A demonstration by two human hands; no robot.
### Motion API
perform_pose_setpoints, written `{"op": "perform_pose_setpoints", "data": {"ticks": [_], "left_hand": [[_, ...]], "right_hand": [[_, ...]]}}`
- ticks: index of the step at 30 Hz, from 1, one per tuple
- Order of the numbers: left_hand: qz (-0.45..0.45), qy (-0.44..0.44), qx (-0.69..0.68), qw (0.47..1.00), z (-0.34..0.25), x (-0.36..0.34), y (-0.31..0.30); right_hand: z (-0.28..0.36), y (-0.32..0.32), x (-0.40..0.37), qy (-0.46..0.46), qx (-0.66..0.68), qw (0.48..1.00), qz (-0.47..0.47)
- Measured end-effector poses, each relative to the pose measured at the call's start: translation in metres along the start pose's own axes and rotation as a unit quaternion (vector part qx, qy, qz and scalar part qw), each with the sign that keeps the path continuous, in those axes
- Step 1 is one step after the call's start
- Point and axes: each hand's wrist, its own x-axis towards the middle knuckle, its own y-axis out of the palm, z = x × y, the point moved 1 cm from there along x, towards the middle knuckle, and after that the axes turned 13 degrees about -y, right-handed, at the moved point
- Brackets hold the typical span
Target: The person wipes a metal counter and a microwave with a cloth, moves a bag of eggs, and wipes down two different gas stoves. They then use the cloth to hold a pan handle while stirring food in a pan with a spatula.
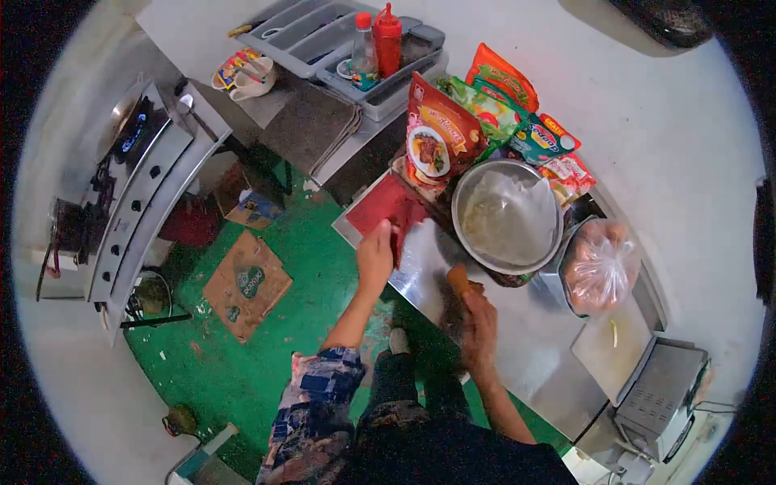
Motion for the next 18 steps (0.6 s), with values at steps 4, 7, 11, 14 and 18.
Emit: {"op": "perform_pose_setpoints", "data": {"ticks": [4,7,11,14,18], "left_hand": [[-0.106,0.229,0.282,0.926,0.002,0.000,0.018],[-0.090,0.325,0.398,0.853,0.007,-0.015,0.020],[0.130,0.348,0.340,0.864,0.008,-0.013,0.021],[0.217,0.240,0.215,0.922,0.005,-0.004,0.015],[-0.050,0.293,0.289,0.910,0.009,0.013,0.012]], "right_hand": [[-0.072,0.060,-0.017,-0.152,-0.160,0.975,-0.011],[-0.079,0.073,-0.003,-0.174,-0.197,0.965,0.010],[-0.046,0.065,0.023,-0.193,-0.196,0.961,0.030],[-0.096,0.072,-0.008,-0.148,-0.140,0.972,0.120],[-0.065,0.009,-0.025,-0.242,-0.148,0.950,0.132]]}}
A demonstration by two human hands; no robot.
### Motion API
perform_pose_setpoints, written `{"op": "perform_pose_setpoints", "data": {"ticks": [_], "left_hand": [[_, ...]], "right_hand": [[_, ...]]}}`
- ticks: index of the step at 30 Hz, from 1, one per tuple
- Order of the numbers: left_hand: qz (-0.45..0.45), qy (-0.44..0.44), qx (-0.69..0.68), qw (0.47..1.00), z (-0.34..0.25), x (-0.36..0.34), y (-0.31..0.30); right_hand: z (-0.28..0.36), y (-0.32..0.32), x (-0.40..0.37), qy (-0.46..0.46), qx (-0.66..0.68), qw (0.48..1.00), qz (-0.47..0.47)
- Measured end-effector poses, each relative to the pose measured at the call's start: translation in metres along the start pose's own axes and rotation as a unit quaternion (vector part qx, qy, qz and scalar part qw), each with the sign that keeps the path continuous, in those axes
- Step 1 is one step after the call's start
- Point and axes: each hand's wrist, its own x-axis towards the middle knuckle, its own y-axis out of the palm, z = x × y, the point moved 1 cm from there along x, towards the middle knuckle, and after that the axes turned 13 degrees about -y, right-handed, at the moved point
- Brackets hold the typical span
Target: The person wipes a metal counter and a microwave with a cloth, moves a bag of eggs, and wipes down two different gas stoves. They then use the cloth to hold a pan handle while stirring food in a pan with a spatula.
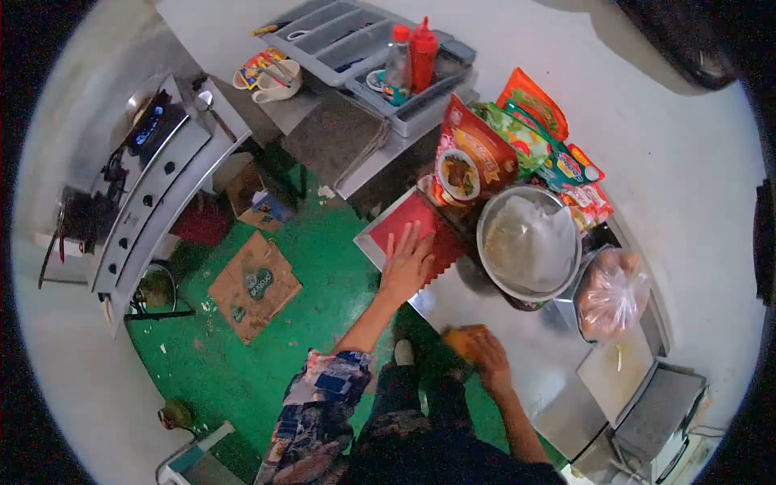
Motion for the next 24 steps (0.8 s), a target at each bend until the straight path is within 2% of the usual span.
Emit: {"op": "perform_pose_setpoints", "data": {"ticks": [1,2,3,4,5,7,8,9,10,11,12,13,15,16,18,19,21,22,23,24], "left_hand": [[-0.058,-0.005,0.089,0.994,0.004,0.003,0.002],[-0.066,-0.008,0.094,0.993,0.003,0.003,0.005],[-0.072,-0.017,0.103,0.992,0.000,0.001,0.009],[-0.078,-0.025,0.114,0.990,0.000,0.003,0.009],[-0.087,-0.029,0.120,0.989,0.004,0.004,0.006],[0.051,-0.109,-0.012,0.993,0.010,0.011,0.002],[0.005,-0.104,-0.072,0.992,0.014,0.017,-0.008],[0.000,-0.106,-0.068,0.992,0.018,0.020,-0.017],[-0.067,-0.131,-0.089,0.985,0.020,0.026,-0.033],[-0.137,-0.152,-0.109,0.973,0.026,0.037,-0.046],[-0.177,-0.169,-0.072,0.967,0.032,0.048,-0.058],[-0.213,-0.186,-0.036,0.958,0.044,0.057,-0.067],[-0.226,-0.161,-0.002,0.961,0.069,0.074,-0.085],[-0.217,-0.168,0.032,0.961,0.078,0.082,-0.092],[-0.204,-0.179,0.069,0.960,0.100,0.097,-0.102],[-0.209,-0.176,0.067,0.960,0.117,0.103,-0.104],[-0.075,-0.170,0.117,0.976,0.152,0.114,-0.103],[-0.089,-0.137,0.119,0.979,0.161,0.118,-0.107],[-0.090,-0.136,0.117,0.980,0.169,0.121,-0.110],[-0.086,-0.095,0.132,0.983,0.170,0.123,-0.120]], "right_hand": [[0.005,-0.018,0.004,0.052,0.006,0.999,0.009],[0.003,-0.028,0.007,0.103,0.012,0.994,0.017],[-0.008,-0.017,-0.010,0.205,0.108,0.949,-0.214],[-0.010,-0.010,-0.012,0.194,0.111,0.951,-0.215],[-0.009,-0.001,-0.013,0.213,0.081,0.961,-0.160],[-0.003,0.014,-0.010,0.248,0.017,0.967,-0.052],[0.007,0.013,0.003,0.265,-0.017,0.964,0.002],[0.020,0.010,0.014,0.324,0.091,0.937,0.092],[0.032,0.019,0.018,0.317,0.093,0.939,0.092],[0.041,0.030,0.022,0.253,0.317,0.914,0.019],[0.042,0.037,0.025,0.173,0.524,0.832,-0.049],[0.034,0.045,0.022,0.163,0.526,0.833,-0.049],[0.020,0.061,0.022,0.072,0.309,0.946,0.064],[0.023,0.048,0.038,0.065,0.309,0.947,0.063],[0.033,0.009,0.084,0.193,0.435,0.879,-0.031],[0.026,0.011,0.097,0.188,0.433,0.881,-0.033],[0.010,0.017,0.126,0.158,0.430,0.881,-0.121],[0.025,-0.012,0.155,0.163,0.391,0.902,-0.078],[0.018,-0.004,0.171,0.163,0.389,0.903,-0.080],[0.005,0.010,0.187,0.145,0.356,0.914,-0.131]]}}
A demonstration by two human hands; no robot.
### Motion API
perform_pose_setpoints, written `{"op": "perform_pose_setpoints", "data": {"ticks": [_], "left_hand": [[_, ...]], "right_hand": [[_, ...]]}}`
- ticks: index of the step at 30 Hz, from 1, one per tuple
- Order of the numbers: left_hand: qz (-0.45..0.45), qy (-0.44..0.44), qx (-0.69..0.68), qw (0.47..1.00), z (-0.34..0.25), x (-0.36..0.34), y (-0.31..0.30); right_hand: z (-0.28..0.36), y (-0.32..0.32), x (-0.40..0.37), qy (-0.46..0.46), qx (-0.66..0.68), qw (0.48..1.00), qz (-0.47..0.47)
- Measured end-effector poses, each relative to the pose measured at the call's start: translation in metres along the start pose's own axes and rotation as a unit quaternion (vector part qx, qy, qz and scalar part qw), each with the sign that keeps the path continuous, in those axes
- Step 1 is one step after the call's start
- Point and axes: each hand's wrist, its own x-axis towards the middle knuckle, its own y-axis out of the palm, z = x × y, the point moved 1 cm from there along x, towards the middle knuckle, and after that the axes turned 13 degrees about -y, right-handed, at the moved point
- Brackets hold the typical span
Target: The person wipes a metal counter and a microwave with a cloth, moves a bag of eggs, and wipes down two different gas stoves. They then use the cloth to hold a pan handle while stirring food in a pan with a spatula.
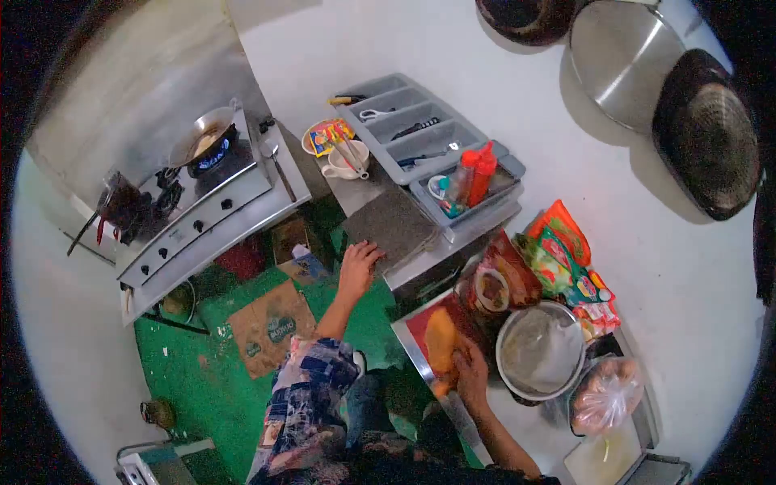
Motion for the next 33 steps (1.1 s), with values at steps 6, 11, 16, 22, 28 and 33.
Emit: {"op": "perform_pose_setpoints", "data": {"ticks": [6,11,16,22,28,33], "left_hand": [[-0.009,0.126,-0.167,0.978,0.021,0.018,-0.060],[0.049,-0.120,-0.161,0.978,0.107,-0.055,-0.135],[0.111,-0.220,-0.133,0.960,0.171,-0.090,-0.153],[0.156,-0.263,-0.171,0.936,0.211,-0.107,-0.140],[0.097,-0.362,-0.302,0.876,0.236,-0.080,-0.137],[0.139,-0.384,-0.260,0.875,0.238,-0.061,-0.148]], "right_hand": [[0.027,0.071,0.106,-0.060,-0.033,0.986,-0.151],[-0.019,0.152,0.196,-0.162,-0.374,0.913,-0.025],[-0.045,0.225,0.288,-0.186,-0.491,0.851,-0.032],[0.046,0.281,0.333,-0.026,-0.370,0.921,0.123],[-0.007,0.244,0.211,-0.119,-0.188,0.957,0.187],[-0.023,0.188,0.246,-0.151,-0.285,0.925,-0.200]]}}
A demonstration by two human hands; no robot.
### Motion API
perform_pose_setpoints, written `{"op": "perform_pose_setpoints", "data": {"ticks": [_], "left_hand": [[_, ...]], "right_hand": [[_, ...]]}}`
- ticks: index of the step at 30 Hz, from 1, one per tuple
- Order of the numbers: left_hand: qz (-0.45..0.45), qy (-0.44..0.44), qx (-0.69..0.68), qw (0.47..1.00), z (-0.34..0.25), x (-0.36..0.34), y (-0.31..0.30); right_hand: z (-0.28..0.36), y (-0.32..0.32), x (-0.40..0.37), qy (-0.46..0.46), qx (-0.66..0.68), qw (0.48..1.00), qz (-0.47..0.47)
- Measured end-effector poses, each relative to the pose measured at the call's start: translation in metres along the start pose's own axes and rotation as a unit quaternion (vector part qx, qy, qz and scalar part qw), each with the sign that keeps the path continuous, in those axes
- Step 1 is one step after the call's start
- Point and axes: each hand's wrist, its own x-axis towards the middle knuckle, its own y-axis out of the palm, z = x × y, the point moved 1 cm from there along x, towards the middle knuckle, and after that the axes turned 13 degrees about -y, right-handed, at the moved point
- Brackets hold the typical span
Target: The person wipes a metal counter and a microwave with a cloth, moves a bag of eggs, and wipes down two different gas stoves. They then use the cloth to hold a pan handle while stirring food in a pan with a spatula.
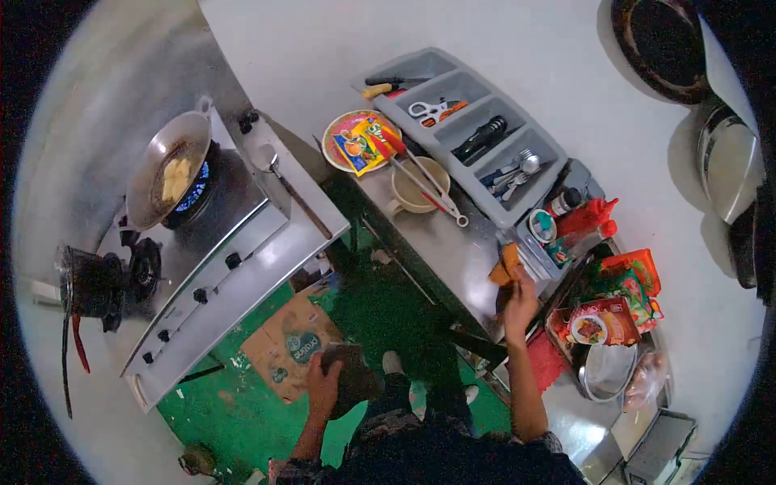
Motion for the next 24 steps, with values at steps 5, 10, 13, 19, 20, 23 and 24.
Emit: {"op": "perform_pose_setpoints", "data": {"ticks": [5,10,13,19,20,23,24], "left_hand": [[0.038,0.021,0.083,0.996,-0.028,-0.018,0.001],[0.107,0.156,0.130,0.973,-0.079,-0.024,0.001],[0.061,0.329,0.118,0.935,-0.123,-0.020,0.024],[0.018,0.572,0.079,0.816,-0.236,-0.032,0.073],[0.029,0.581,0.074,0.810,-0.240,-0.036,0.086],[0.050,0.654,0.115,0.746,-0.229,-0.035,0.131],[0.079,0.643,0.166,0.744,-0.214,-0.029,0.149]], "right_hand": [[0.056,0.057,-0.078,-0.140,0.052,0.960,0.236],[0.109,0.014,-0.128,0.121,0.234,0.900,0.346],[0.095,-0.034,-0.130,0.075,0.074,0.948,0.299],[0.011,-0.102,-0.152,0.186,0.095,0.973,0.095],[0.012,-0.115,-0.145,0.126,0.048,0.989,0.054],[0.032,-0.136,-0.142,0.143,0.026,0.989,0.023],[0.034,-0.139,-0.148,0.152,0.040,0.987,0.006]]}}
